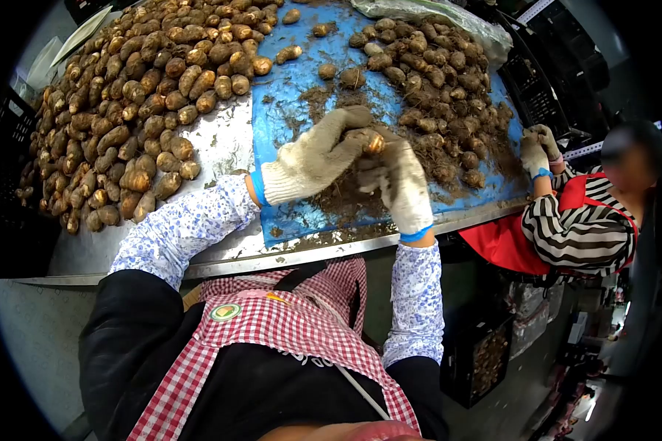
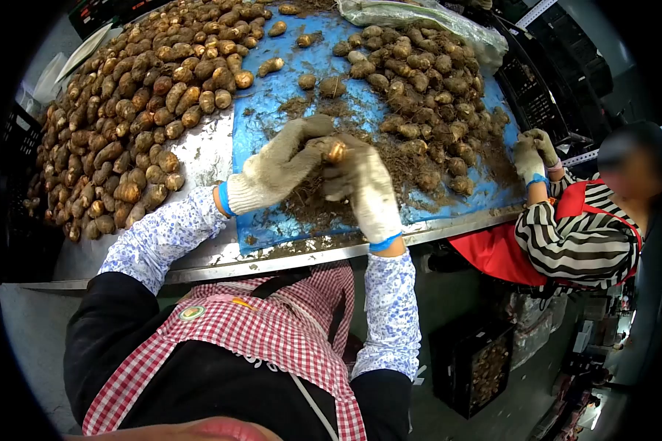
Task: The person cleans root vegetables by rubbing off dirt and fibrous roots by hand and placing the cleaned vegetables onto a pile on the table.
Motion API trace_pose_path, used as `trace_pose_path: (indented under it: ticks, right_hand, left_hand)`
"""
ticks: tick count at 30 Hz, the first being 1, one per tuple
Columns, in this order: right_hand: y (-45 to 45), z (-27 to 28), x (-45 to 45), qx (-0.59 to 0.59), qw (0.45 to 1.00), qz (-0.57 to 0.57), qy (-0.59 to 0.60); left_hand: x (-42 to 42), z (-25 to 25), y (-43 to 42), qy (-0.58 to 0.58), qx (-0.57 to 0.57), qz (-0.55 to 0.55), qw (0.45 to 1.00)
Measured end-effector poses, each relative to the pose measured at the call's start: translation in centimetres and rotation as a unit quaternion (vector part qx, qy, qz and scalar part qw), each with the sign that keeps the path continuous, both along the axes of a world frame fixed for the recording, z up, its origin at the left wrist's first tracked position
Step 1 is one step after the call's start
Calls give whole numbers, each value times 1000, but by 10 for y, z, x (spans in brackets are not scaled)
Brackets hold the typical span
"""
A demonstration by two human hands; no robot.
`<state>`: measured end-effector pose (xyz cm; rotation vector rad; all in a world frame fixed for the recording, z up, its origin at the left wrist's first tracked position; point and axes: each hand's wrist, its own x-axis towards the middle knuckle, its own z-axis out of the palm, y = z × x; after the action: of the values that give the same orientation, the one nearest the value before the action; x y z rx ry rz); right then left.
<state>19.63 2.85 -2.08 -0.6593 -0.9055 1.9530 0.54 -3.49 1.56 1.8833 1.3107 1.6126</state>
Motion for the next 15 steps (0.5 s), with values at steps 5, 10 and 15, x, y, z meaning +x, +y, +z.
trace_pose_path:
  ticks: [5, 10, 15]
  right_hand:
    - [-24, 33, -23, 263, 958, -10, -115]
    - [-31, 32, -30, 506, 814, -51, -279]
    - [-12, 38, -24, 42, 988, 86, 119]
  left_hand:
    - [2, 18, -6, 0, -184, -13, 983]
    - [-41, -26, 45, -118, -249, -123, 953]
    - [-37, 43, 12, -288, -495, -139, 808]
